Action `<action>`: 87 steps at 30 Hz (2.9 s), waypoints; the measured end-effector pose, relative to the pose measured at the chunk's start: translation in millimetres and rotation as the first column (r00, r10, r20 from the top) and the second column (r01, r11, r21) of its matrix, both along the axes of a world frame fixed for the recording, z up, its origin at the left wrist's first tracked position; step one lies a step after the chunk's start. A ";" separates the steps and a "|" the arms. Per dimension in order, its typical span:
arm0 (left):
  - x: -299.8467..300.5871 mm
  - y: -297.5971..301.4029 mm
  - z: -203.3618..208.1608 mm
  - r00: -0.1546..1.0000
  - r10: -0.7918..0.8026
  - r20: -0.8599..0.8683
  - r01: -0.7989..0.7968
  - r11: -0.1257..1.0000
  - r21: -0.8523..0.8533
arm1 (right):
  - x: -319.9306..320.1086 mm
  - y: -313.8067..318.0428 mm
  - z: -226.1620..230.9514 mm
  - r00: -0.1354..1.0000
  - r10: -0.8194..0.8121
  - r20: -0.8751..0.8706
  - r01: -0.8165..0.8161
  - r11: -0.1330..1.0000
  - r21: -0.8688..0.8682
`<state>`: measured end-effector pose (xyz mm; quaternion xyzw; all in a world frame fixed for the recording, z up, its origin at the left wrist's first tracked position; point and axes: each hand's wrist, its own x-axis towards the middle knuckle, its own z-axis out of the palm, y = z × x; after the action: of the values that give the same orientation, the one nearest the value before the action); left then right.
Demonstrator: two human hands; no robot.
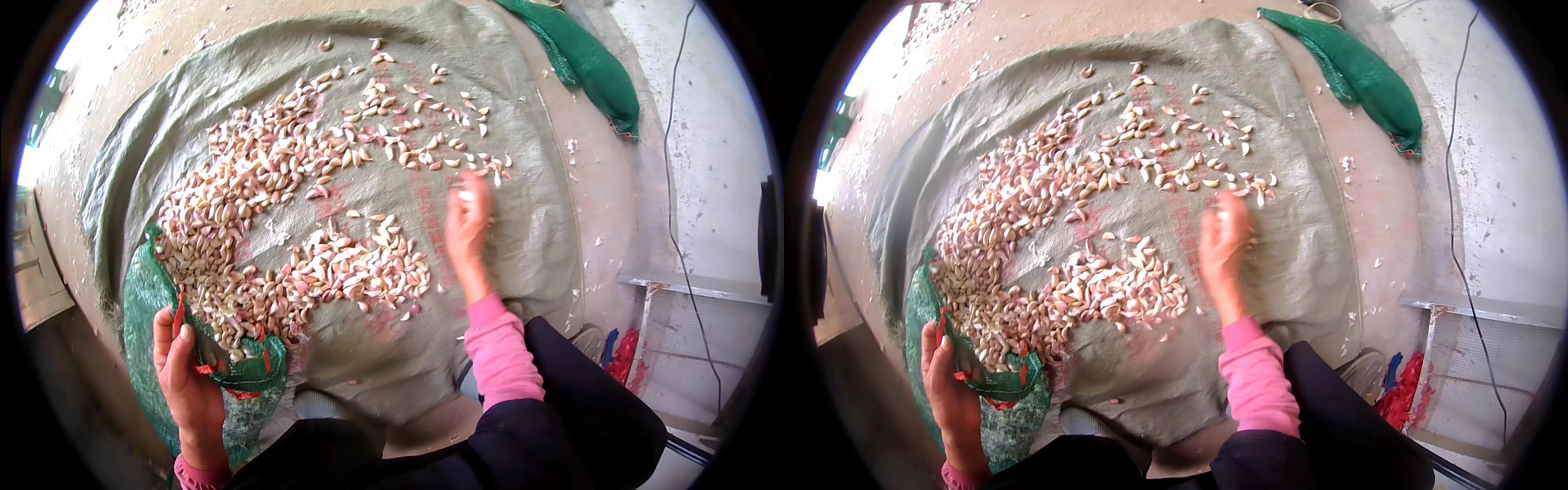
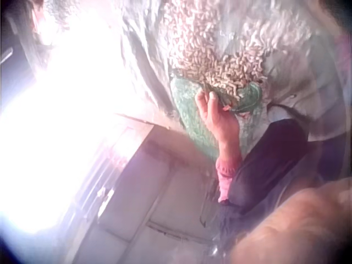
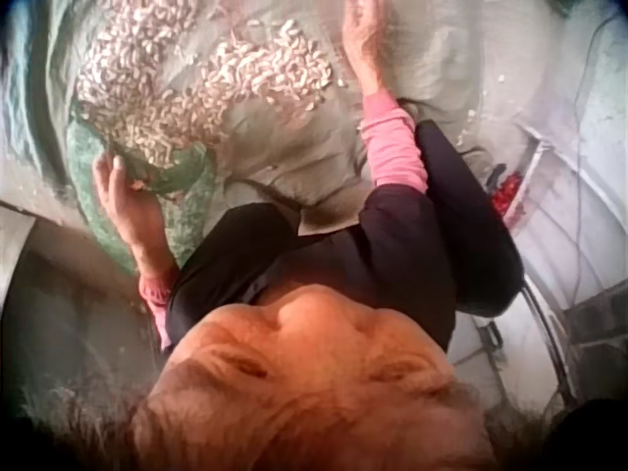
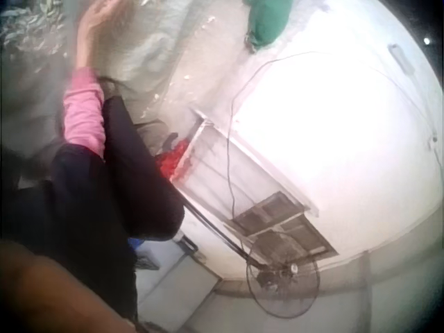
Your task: The person sorts garlic cloves on a tarp, places them into a green mesh bag, ties the bag shut, and then lifts and shakes the tarp to clear it.
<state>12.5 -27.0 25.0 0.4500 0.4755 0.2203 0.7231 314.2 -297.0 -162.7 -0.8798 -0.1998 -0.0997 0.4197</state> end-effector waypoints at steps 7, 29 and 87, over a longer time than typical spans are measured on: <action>0.3 1.9 6.1 0.999 -0.045 -0.024 0.046 0.998 0.034 | 95.8 -39.3 -4.5 0.934 -0.138 0.330 0.234 0.932 -0.275; 30.4 -1.1 -14.5 0.993 0.085 -0.077 -0.092 0.992 -0.091 | 199.9 96.2 -8.8 0.883 0.310 0.352 -0.262 0.949 -0.178; -41.8 26.2 20.1 0.970 0.230 0.079 -0.224 0.971 -0.081 | -123.0 411.1 23.5 0.325 0.929 0.178 -0.929 0.349 -0.123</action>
<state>-29.3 -0.8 45.1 0.3563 0.4990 0.3042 0.7290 191.2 114.1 -139.2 -0.5910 -0.7102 0.0625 0.3774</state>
